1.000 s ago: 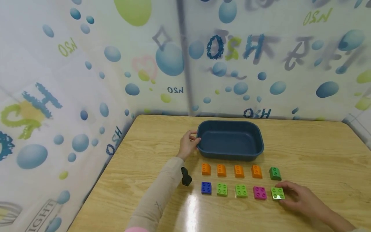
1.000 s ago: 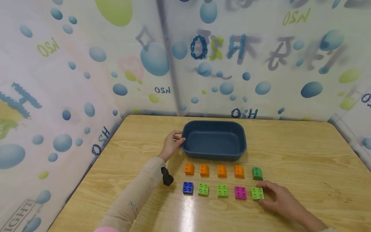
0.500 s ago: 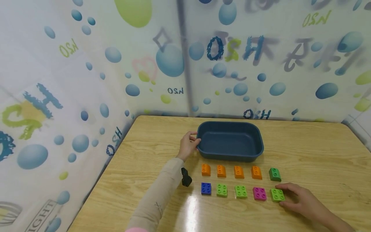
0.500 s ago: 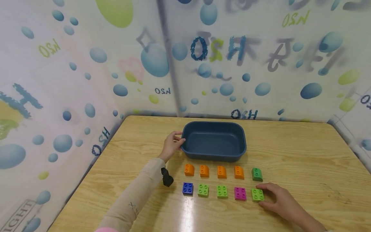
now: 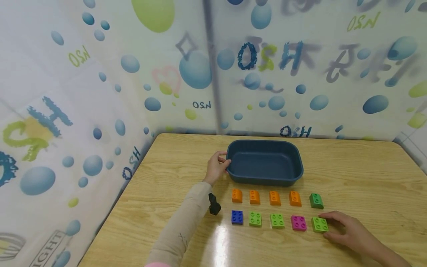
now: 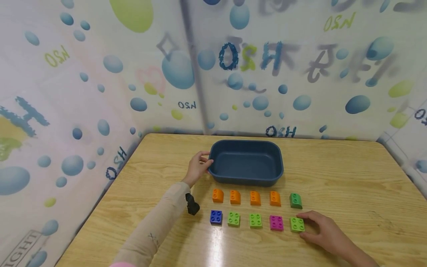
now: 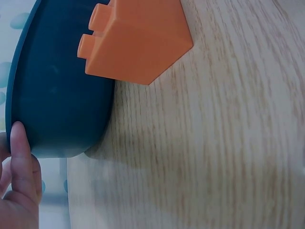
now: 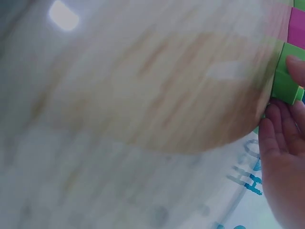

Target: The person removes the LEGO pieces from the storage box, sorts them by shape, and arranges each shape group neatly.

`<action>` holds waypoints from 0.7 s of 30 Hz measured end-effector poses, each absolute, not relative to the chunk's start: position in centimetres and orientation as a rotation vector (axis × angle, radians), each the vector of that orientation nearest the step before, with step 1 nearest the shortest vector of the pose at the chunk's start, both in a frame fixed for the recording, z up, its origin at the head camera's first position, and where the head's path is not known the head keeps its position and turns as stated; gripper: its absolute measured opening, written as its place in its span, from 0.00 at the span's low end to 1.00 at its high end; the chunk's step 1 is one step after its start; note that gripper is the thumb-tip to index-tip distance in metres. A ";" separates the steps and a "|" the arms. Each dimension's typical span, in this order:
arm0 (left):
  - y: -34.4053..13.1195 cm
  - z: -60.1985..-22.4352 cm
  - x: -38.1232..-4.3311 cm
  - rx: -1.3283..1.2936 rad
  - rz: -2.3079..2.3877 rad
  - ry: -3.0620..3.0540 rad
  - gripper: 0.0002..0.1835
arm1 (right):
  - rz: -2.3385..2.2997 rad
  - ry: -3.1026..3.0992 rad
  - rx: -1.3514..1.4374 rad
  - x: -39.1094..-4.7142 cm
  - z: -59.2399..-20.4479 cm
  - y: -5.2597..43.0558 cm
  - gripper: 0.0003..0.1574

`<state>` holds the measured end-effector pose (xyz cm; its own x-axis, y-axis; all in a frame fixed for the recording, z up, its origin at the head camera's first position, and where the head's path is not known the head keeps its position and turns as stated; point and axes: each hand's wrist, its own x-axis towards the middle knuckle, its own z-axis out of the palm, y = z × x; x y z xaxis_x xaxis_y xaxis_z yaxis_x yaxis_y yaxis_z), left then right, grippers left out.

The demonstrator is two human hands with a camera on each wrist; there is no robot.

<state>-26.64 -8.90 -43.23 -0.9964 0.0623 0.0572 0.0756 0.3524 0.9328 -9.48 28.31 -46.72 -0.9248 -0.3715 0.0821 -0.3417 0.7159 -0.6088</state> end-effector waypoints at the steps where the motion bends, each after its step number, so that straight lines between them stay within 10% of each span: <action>1: -8.9 -43.2 -26.6 -0.130 -1.776 -2.574 0.19 | -1.004 2.869 -0.603 -9.5 -46.7 28.3 0.28; 21: -9.0 -43.2 -26.7 -0.125 -1.766 -2.600 0.20 | -1.033 2.797 -0.564 -9.4 -46.1 28.4 0.33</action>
